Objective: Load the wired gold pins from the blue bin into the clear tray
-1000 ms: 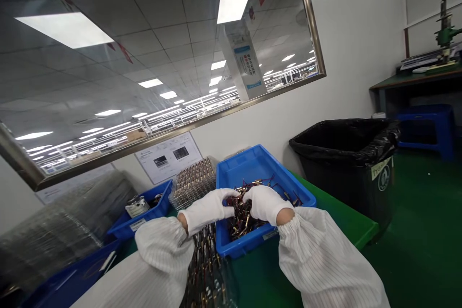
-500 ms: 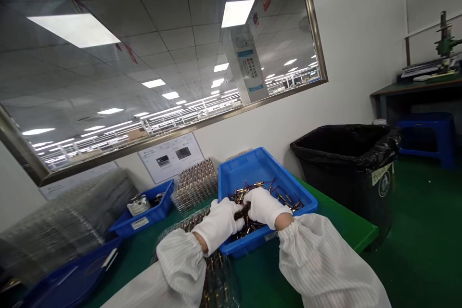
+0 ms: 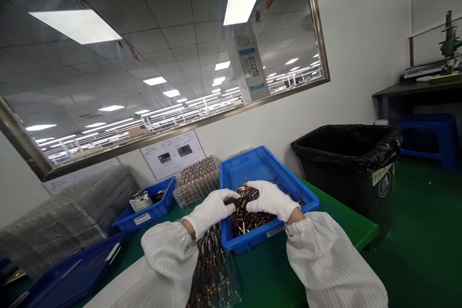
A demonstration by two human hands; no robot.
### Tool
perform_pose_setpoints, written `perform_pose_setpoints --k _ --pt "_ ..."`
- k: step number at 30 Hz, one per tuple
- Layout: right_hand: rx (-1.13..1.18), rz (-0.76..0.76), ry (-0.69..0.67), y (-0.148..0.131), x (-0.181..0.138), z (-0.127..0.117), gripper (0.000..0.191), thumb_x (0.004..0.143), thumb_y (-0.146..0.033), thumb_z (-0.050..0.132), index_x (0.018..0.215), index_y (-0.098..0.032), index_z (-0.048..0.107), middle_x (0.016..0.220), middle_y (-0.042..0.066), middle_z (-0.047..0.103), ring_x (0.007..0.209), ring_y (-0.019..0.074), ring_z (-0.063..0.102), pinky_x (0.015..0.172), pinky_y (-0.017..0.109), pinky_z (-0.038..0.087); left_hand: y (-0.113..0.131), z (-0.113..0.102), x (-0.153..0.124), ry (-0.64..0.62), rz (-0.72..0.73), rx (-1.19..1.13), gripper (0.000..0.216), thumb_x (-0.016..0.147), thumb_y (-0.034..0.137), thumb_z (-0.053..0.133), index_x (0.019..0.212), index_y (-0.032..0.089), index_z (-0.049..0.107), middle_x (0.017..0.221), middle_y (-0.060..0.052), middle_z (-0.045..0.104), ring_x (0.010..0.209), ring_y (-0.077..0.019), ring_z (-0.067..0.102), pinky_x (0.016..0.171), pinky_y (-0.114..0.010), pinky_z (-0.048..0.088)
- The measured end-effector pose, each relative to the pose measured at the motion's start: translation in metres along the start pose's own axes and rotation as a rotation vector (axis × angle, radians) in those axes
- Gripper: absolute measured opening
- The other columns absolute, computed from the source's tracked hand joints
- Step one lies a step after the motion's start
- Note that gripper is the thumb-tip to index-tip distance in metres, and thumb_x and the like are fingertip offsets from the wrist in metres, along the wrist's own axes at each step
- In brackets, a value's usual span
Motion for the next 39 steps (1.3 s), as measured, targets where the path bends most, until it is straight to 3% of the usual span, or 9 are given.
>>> perform_pose_setpoints --k 7,10,14,18,23,26,30,35,39 --pt "-0.12 0.096 -0.104 0.021 -0.012 -0.019 0.092 0.041 -0.034 0.071 0.123 -0.018 0.031 0.106 0.007 0.053 0.093 0.0221 0.051 0.075 0.028 0.042 -0.006 -0.001 -0.013 -0.135 -0.053 0.313 0.067 0.048 0.029 0.059 0.113 0.024 0.044 0.108 -0.01 0.049 0.095 -0.0269 0.049 0.078 -0.034 0.04" --pt "-0.272 0.213 -0.17 0.038 -0.012 -0.014 0.091 0.038 -0.034 0.071 0.121 -0.02 0.035 0.094 0.007 0.058 0.079 0.0219 0.056 0.063 0.027 0.045 -0.007 0.005 -0.01 -0.126 -0.114 0.44 0.077 0.037 0.039 0.066 0.109 0.022 0.047 0.107 -0.015 0.047 0.095 -0.0349 0.046 0.072 -0.042 0.041" --pt "-0.549 0.235 -0.146 0.038 -0.001 0.001 0.096 0.028 -0.031 0.072 0.117 -0.016 0.041 0.104 0.014 0.053 0.091 0.0301 0.05 0.073 0.035 0.041 -0.004 0.026 -0.001 -0.15 -0.119 0.496 0.079 0.023 0.041 0.07 0.097 0.017 0.056 0.097 -0.017 0.051 0.089 -0.0385 0.047 0.067 -0.045 0.041" --pt "-0.565 0.125 -0.103 0.02 0.013 0.025 0.071 0.026 -0.022 0.071 0.096 -0.018 0.058 0.098 0.011 0.056 0.089 0.029 0.051 0.077 0.034 0.039 -0.007 0.043 0.009 -0.118 -0.089 0.166 0.048 0.033 0.031 0.07 0.079 0.021 0.062 0.072 -0.006 0.06 0.07 -0.0257 0.055 0.06 -0.033 0.044" --pt "-0.425 0.065 -0.11 0.011 0.016 0.035 0.025 0.052 -0.022 0.059 0.076 -0.017 0.061 0.066 0.002 0.062 0.056 0.0145 0.056 0.054 0.022 0.042 -0.011 0.033 0.011 0.047 -0.065 -0.005 0.026 0.054 0.017 0.057 0.079 0.023 0.06 0.076 0.001 0.059 0.071 -0.0139 0.054 0.066 -0.022 0.041" --pt "-0.317 0.019 -0.129 0.002 0.013 0.034 0.024 0.06 -0.02 0.051 0.082 -0.015 0.059 0.067 0.0 0.062 0.053 0.011 0.055 0.048 0.018 0.04 -0.01 0.022 0.008 0.163 -0.055 -0.059 0.026 0.056 0.008 0.05 0.079 0.02 0.055 0.079 0.001 0.057 0.075 -0.0118 0.052 0.07 -0.021 0.039" --pt "-0.236 -0.05 -0.13 -0.014 0.01 0.038 0.037 0.048 -0.016 0.061 0.084 -0.017 0.058 0.076 -0.003 0.062 0.069 0.0139 0.056 0.059 0.019 0.041 -0.011 0.017 0.006 0.222 -0.053 -0.126 0.028 0.052 0.003 0.047 0.075 0.018 0.052 0.064 0.002 0.053 0.061 -0.0107 0.05 0.059 -0.021 0.041" --pt "-0.226 -0.01 -0.008 -0.015 0.018 0.04 0.015 0.05 -0.015 0.057 0.064 -0.015 0.06 0.061 -0.001 0.061 0.061 0.0152 0.054 0.054 0.021 0.039 0.001 0.013 0.003 0.181 0.026 -0.251 0.023 0.057 0.003 0.043 0.073 0.017 0.051 0.066 0.001 0.056 0.062 -0.0096 0.052 0.057 -0.02 0.042" --pt "-0.21 0.029 0.096 -0.009 0.02 0.031 0.008 0.055 -0.015 0.053 0.058 -0.016 0.06 0.053 -0.001 0.058 0.054 0.0137 0.052 0.051 0.021 0.037 0.01 -0.002 -0.002 0.137 0.113 -0.614 0.022 0.066 0.012 0.046 0.087 0.014 0.05 0.081 -0.005 0.059 0.074 -0.0121 0.056 0.07 -0.024 0.044"
Point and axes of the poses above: each hand's wrist, its own x-axis towards the middle knuckle, its own z-axis out of the palm, y = z × x, the point moved 10 cm from there along x, towards the middle knuckle
